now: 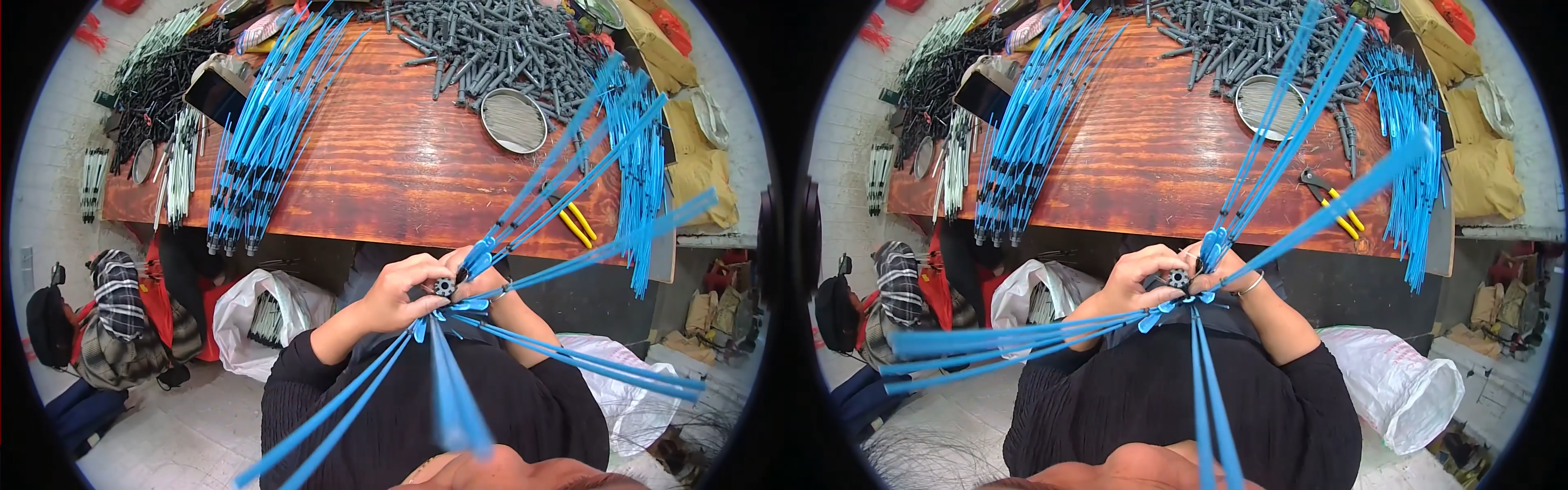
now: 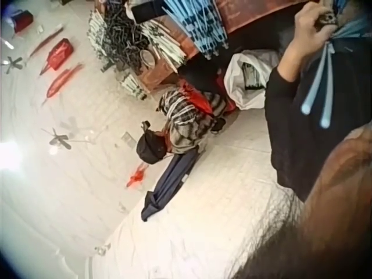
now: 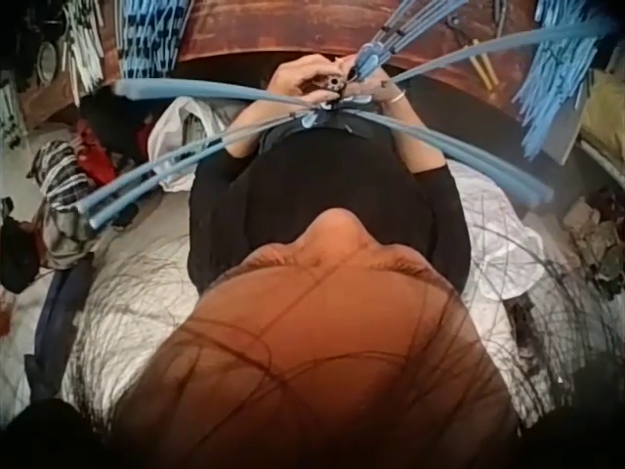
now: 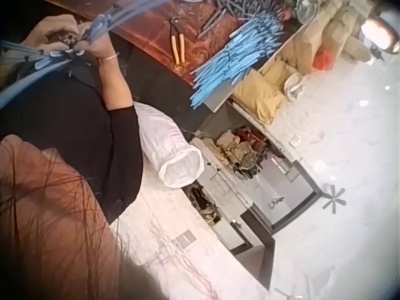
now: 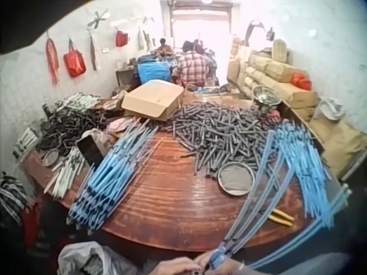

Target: Assembling and preparing bundles of blue electrical wires by attaching components and using pliers.

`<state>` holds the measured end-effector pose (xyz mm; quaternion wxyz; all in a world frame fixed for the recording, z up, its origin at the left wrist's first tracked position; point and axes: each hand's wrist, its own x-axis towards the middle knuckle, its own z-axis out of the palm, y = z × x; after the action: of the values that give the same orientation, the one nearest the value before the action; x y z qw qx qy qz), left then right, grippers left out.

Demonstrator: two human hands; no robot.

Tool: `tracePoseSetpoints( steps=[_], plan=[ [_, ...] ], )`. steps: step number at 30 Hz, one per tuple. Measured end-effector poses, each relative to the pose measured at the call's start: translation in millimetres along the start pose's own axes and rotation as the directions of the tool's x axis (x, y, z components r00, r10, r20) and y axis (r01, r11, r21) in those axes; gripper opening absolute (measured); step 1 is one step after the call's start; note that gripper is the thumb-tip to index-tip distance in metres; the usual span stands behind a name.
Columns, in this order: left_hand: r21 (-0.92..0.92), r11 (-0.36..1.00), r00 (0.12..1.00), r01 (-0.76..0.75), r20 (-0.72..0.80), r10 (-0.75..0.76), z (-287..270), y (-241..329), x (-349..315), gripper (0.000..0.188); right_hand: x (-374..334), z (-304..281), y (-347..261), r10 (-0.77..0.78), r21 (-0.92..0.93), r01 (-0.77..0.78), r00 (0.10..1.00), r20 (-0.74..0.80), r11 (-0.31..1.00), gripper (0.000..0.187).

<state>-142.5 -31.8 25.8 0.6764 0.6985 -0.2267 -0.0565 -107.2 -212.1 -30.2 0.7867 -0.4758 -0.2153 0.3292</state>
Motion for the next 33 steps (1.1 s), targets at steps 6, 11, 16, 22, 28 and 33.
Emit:
tracePoseSetpoints(
  steps=[6,11,16,22,28,33],
  plan=[
    [-0.04,0.999,0.997,-0.018,0.069,0.021,-8.6,-8.4,0.3,0.033,0.3,-4.3,4.7,0.011,0.001,-0.012,0.997,0.076,1.0,0.024],
    [-0.079,0.997,0.997,0.006,0.084,0.0,-11.0,-11.5,-2.7,0.036,-1.8,-2.3,9.1,0.075,0.008,-0.075,0.997,-0.011,0.997,0.024],
    [-0.012,0.986,0.981,0.168,0.102,-0.166,-21.2,-11.3,-0.6,0.06,3.2,-1.6,5.3,0.116,0.002,-0.117,0.989,0.087,0.993,0.029],
    [0.18,0.967,0.974,0.179,0.11,-0.2,-38.1,-6.5,36.1,0.073,20.0,-4.3,1.0,0.264,-0.101,-0.246,0.923,0.279,0.964,0.036],
    [0.304,0.953,0.941,-0.02,0.327,-0.085,-64.8,-21.4,53.5,0.077,32.4,8.7,1.4,0.232,-0.215,-0.172,0.927,0.296,0.961,0.038],
    [-0.19,0.909,0.804,0.372,-0.423,-0.418,-83.4,-22.8,9.7,0.067,36.9,23.3,14.9,0.062,-0.016,-0.066,0.979,-0.197,0.998,0.032]
  ],
)
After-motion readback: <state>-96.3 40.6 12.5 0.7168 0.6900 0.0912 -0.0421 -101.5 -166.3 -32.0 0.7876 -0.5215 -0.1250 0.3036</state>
